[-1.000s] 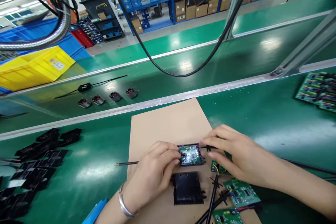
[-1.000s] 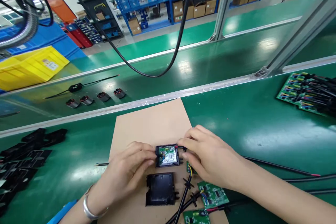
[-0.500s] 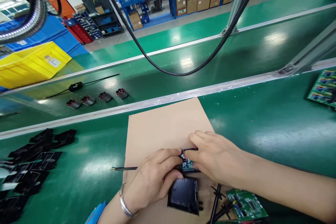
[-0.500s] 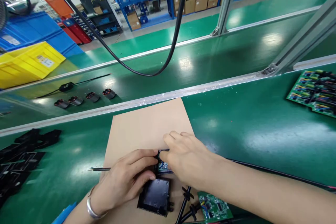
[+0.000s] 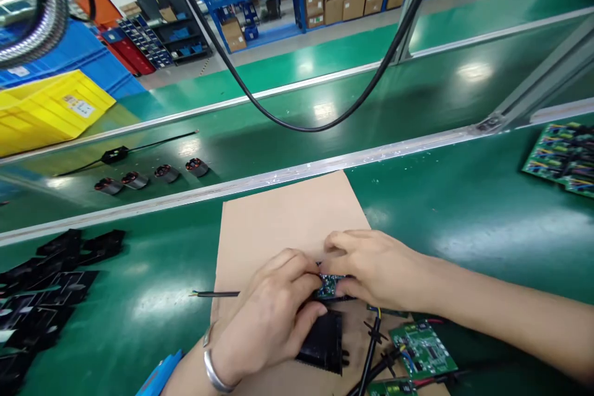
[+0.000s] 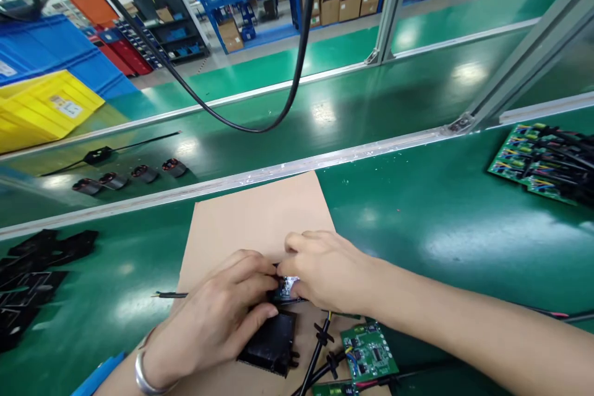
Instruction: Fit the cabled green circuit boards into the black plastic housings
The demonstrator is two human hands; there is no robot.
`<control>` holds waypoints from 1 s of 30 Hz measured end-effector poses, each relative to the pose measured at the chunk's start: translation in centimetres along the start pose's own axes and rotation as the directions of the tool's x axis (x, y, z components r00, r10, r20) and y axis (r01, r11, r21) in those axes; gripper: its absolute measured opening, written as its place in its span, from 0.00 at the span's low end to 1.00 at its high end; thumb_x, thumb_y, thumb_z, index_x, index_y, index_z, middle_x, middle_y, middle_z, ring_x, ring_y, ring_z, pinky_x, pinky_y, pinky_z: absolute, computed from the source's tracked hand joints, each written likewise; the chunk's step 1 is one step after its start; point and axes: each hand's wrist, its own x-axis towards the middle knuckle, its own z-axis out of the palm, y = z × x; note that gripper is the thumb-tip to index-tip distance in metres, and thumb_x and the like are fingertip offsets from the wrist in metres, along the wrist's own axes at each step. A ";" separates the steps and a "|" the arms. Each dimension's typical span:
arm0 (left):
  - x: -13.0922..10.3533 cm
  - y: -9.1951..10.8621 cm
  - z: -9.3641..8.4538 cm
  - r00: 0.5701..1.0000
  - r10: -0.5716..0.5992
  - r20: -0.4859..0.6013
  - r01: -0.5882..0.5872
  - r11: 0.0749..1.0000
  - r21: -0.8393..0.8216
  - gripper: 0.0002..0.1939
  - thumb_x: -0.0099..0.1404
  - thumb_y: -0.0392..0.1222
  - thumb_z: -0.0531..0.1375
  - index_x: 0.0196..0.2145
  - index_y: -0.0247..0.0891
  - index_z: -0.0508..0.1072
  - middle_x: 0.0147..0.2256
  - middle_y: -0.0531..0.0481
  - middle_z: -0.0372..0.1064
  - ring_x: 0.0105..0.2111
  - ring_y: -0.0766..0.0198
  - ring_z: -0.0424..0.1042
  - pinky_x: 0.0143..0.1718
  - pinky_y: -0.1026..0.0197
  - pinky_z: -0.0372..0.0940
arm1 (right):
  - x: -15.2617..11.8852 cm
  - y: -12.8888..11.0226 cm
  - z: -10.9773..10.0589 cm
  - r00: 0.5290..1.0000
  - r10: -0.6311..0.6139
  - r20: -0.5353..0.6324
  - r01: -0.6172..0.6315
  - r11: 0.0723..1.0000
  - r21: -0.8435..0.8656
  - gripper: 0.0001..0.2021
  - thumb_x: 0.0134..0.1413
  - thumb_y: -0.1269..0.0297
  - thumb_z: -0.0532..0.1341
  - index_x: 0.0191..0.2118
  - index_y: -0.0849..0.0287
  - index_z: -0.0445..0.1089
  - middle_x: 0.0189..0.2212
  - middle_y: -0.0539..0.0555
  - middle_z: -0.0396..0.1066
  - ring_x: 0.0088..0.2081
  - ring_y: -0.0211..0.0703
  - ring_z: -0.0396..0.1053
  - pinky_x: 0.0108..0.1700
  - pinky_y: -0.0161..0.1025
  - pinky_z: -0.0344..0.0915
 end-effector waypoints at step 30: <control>-0.7 0.1 3.5 0.998 0.065 0.009 -0.065 0.993 0.101 0.20 0.61 0.23 0.51 0.47 0.38 0.68 0.56 0.50 0.61 0.50 0.56 0.63 0.51 0.53 0.67 | -2.3 0.0 0.5 0.982 0.165 0.088 -0.178 0.968 0.177 0.11 0.64 0.70 0.47 0.28 0.57 0.56 0.28 0.49 0.64 0.29 0.37 0.60 0.32 0.35 0.54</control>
